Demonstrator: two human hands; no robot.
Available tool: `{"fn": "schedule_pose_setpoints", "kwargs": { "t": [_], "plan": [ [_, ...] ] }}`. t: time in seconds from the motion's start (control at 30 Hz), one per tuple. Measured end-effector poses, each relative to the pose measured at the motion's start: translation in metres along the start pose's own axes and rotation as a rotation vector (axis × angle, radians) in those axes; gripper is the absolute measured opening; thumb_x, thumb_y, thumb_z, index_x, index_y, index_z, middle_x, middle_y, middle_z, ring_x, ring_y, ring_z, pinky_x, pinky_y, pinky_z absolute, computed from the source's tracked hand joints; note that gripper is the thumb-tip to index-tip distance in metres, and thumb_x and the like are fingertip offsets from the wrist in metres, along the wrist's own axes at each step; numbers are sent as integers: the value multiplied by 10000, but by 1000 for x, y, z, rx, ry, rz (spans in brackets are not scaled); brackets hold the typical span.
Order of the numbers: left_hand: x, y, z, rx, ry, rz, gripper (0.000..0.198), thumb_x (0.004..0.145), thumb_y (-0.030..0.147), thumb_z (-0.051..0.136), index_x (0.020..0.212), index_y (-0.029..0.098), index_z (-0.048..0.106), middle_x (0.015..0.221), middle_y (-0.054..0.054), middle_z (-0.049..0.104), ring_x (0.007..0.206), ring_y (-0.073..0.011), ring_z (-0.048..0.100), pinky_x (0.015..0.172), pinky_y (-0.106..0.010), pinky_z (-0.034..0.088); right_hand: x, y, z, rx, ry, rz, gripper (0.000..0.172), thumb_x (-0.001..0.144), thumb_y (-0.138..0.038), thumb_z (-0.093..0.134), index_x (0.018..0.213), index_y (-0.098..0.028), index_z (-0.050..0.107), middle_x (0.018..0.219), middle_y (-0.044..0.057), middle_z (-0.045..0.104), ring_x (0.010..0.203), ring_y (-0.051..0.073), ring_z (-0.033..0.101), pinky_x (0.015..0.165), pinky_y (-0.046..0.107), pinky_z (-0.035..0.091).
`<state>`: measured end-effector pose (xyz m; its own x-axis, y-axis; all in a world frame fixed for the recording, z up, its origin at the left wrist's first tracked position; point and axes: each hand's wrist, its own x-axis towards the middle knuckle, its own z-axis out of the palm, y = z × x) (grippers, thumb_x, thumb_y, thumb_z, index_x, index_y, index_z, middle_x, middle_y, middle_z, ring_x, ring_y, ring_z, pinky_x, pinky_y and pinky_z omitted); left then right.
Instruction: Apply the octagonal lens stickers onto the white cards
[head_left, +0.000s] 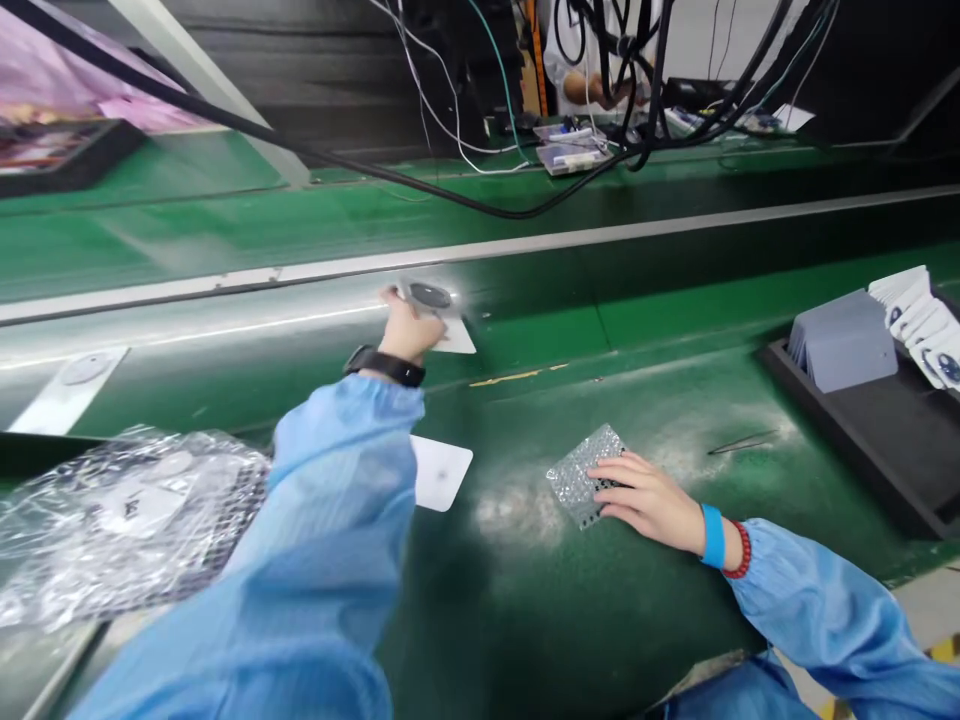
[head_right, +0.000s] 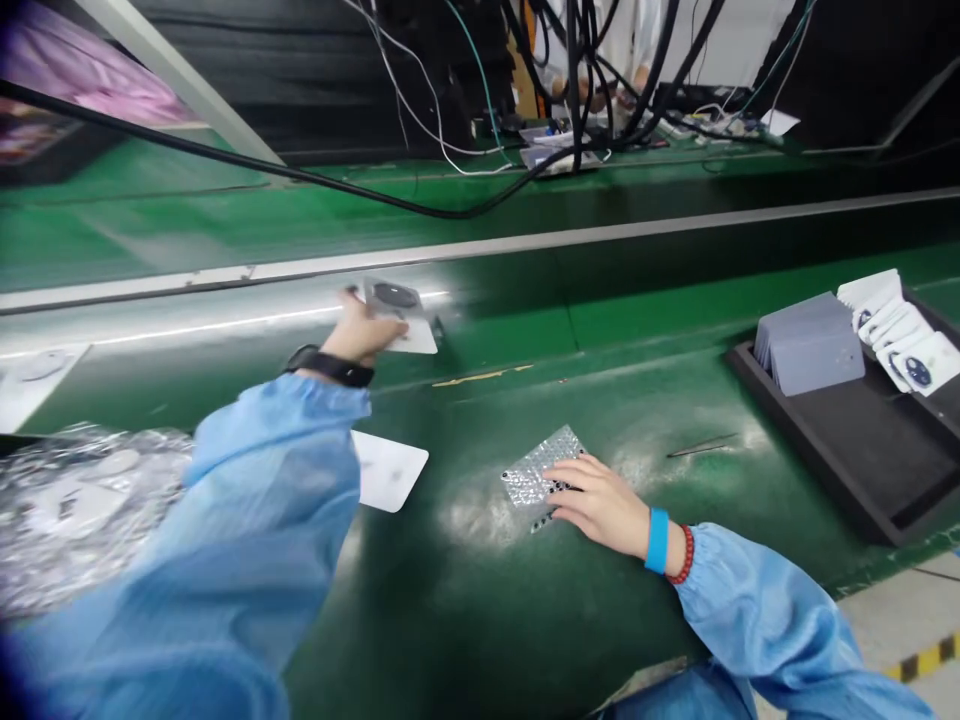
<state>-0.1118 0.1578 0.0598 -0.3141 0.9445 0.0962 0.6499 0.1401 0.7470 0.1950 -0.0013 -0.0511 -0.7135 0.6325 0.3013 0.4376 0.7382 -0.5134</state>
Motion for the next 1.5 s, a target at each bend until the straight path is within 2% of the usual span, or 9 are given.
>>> {"fn": "schedule_pose_setpoints", "kwargs": {
  "t": [0.1,0.2,0.33,0.53,0.67,0.83,1.2,1.37,1.5],
  "plan": [
    [-81,-3,-8,11,-104,-8,296,815,110,570,1066,167,715,987,-48,714,917,-211,669,806,-325,513,0,-3,-4,90,166,22,162,945,-228,580,1064,-201,688,1177,99,698,1131,240,632,978,476,526],
    [-176,-10,-3,-65,-285,-174,235,752,252,566,804,180,784,672,-49,720,600,-215,645,597,-318,510,4,-15,-10,189,354,127,196,934,-195,597,1113,-215,674,1126,91,711,1052,210,654,923,412,556],
    [-246,-6,34,-438,-347,-419,337,735,459,661,883,195,808,992,-97,773,968,-285,676,803,-332,520,6,-30,-9,214,428,137,249,928,-170,600,1158,-240,663,1115,87,701,1030,206,640,883,388,561],
    [-251,-2,79,-736,-354,-498,309,688,370,754,899,149,799,990,-109,778,967,-284,686,853,-343,506,3,-36,3,259,316,106,222,967,-197,526,1128,-221,678,1083,91,682,1000,202,633,838,370,571],
    [-253,-6,79,-803,-369,-543,258,653,335,777,828,148,803,910,-88,787,933,-263,689,853,-317,496,4,-35,6,272,343,147,167,958,-206,547,987,-206,711,983,78,689,898,183,655,784,339,580],
    [-252,-1,75,-912,-422,-660,283,643,382,786,742,117,779,708,-80,757,713,-225,692,656,-291,515,3,-35,4,134,311,85,185,972,-191,512,1010,-192,693,998,86,692,917,186,659,790,340,587],
    [-250,-6,78,-931,-336,-793,270,561,343,849,703,140,742,761,-60,759,752,-210,693,698,-295,523,7,-43,4,-209,248,-83,210,971,-74,412,935,-127,612,910,118,693,872,205,668,824,366,585],
    [-247,-9,64,-907,-405,-640,337,673,371,794,893,115,780,989,-119,769,999,-281,676,829,-307,515,2,-31,1,43,148,53,172,975,-113,383,908,-184,525,1038,118,671,972,201,659,811,337,580],
    [-255,-24,33,-807,-201,-584,718,708,304,786,1373,203,537,1189,-96,713,1012,-258,681,771,-285,537,-10,-19,-11,159,152,183,173,977,-121,386,884,-212,500,1006,95,676,940,188,669,811,333,562]
  ]
}}
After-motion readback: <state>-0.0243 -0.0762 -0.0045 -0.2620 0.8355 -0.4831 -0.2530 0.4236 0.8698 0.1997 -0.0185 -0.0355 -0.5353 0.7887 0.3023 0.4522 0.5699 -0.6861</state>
